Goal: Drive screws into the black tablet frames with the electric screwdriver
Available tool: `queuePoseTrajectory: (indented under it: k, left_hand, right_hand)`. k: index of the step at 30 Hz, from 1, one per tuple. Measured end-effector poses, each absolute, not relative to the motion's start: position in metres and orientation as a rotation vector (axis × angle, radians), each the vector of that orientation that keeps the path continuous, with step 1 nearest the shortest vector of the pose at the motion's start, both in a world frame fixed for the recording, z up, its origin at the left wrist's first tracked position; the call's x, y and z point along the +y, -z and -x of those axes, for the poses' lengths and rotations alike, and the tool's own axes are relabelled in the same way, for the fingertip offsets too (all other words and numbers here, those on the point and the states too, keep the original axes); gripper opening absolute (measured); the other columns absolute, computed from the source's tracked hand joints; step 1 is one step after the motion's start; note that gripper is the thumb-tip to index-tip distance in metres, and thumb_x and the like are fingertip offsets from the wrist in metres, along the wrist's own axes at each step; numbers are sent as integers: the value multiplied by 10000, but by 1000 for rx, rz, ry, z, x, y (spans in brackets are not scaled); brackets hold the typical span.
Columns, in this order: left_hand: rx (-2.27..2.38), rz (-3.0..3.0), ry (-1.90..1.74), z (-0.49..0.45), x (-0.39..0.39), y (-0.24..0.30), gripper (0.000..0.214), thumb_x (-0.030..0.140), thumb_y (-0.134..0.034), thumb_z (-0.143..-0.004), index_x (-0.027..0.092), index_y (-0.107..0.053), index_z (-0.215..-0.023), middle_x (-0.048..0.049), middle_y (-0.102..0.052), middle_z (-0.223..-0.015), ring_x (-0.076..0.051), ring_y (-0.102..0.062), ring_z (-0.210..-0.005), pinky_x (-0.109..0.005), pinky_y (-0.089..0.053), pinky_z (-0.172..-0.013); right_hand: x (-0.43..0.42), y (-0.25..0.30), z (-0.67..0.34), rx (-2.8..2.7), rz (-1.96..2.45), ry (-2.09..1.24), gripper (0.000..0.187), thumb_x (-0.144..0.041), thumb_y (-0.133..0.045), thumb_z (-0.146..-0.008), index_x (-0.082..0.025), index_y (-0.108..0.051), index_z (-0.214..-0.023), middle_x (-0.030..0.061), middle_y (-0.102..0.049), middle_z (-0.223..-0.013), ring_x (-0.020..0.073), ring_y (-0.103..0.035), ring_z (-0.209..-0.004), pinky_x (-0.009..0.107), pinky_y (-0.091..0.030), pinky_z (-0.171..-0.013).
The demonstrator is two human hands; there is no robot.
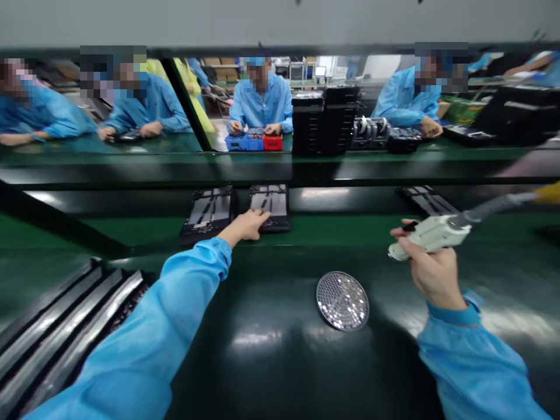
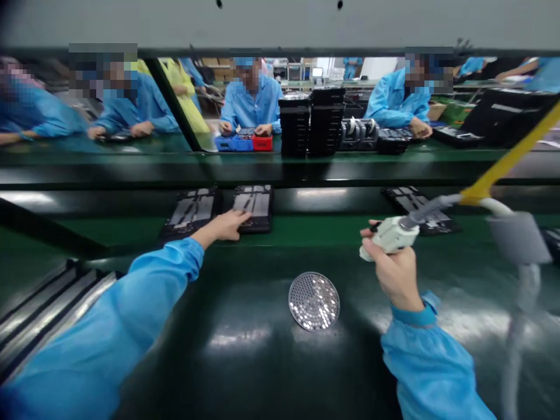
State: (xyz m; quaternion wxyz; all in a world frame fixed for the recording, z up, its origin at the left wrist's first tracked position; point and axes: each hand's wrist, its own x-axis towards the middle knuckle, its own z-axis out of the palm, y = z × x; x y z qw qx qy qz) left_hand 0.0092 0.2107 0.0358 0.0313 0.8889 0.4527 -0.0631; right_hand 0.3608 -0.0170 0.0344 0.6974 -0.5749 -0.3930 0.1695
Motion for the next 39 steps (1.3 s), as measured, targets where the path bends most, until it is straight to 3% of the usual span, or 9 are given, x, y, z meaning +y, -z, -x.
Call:
queuePoseTrajectory:
  k: [7, 11, 14, 17, 21, 25, 31, 36, 39]
  left_hand:
    - [1596, -2798, -133, 30, 115, -49, 600, 98, -500, -841, 137, -515, -1439, -222, -501, -1520, -428, -444, -1421, -574, -491, -1035]
    - [1312, -3260, -436, 66, -11, -34, 532, 97, -536, -818, 194, -627, -1333, -161, -633, -1408, -399, -585, -1304, -500, -561, -898]
    - [1041, -3163, -242, 76, -57, -27, 497, 302, -662, -807, 219, -649, -1296, -127, -663, -1370, -373, -619, -1259, -506, -561, -937]
    - [1207, -2834, -117, 82, -21, -35, 472, 569, -618, -849, 208, -715, -1137, -136, -711, -1243, -330, -652, -1191, -503, -513, -1040]
    - [1889, -2394, 151, 105, 84, -47, 497, 503, -378, -1021, 155, -725, -947, -160, -738, -1041, -288, -705, -1022, -411, -538, -948]
    - [2100, -2226, 280, 141, 147, -43, 378, 448, -482, -1039, 136, -695, -1017, -118, -715, -1084, -245, -692, -1016, -426, -549, -937]
    - [2288, -2120, 393, 177, 153, -43, 385, 444, -641, -979, 162, -623, -1240, -96, -652, -1239, -233, -654, -1083, -465, -566, -942]
    - [2229, -2293, 337, 161, 126, -37, 414, 408, -379, -1044, 118, -668, -1113, -161, -684, -1189, -298, -661, -1141, -448, -516, -996]
    - [2081, -2402, 294, 152, 103, -27, 492, 475, -373, -986, 97, -669, -1093, -208, -677, -1199, -374, -637, -1190, -460, -507, -1007]
  right_hand:
    - [-19, -52, -347, -783, 1170, -356, 287, -329, -754, -651, -194, -631, -873, -10, -652, -690, 194, -630, -654, 405, -557, -782]
    - [-23, -57, -337, -748, 1094, -339, 312, -251, -731, -591, -170, -654, -882, -1, -626, -595, 199, -573, -573, 392, -503, -694]
    - [-24, -57, -330, -740, 1114, -346, 329, -240, -703, -568, -177, -671, -889, 0, -608, -564, 223, -551, -553, 423, -464, -674]
    - [-23, -59, -322, -742, 1145, -367, 312, -238, -708, -540, -194, -665, -847, 1, -590, -547, 233, -531, -538, 448, -442, -665]
    - [-24, -61, -318, -750, 1164, -387, 284, -261, -721, -528, -209, -643, -796, 5, -575, -540, 241, -518, -521, 462, -423, -641]
    - [-25, -61, -321, -713, 1148, -385, 314, -249, -730, -511, -202, -670, -815, 10, -571, -553, 249, -516, -525, 489, -411, -659]
    - [-25, -64, -323, -708, 1137, -369, 279, -241, -723, -500, -218, -673, -773, 6, -552, -542, 244, -493, -504, 488, -399, -634]
    - [-22, -57, -327, -716, 1142, -374, 317, -229, -724, -504, -191, -677, -815, 12, -582, -551, 247, -549, -538, 489, -460, -676]
    - [-21, -52, -329, -759, 1092, -353, 320, -222, -706, -530, -189, -662, -845, 5, -610, -611, 219, -574, -531, 429, -502, -637]
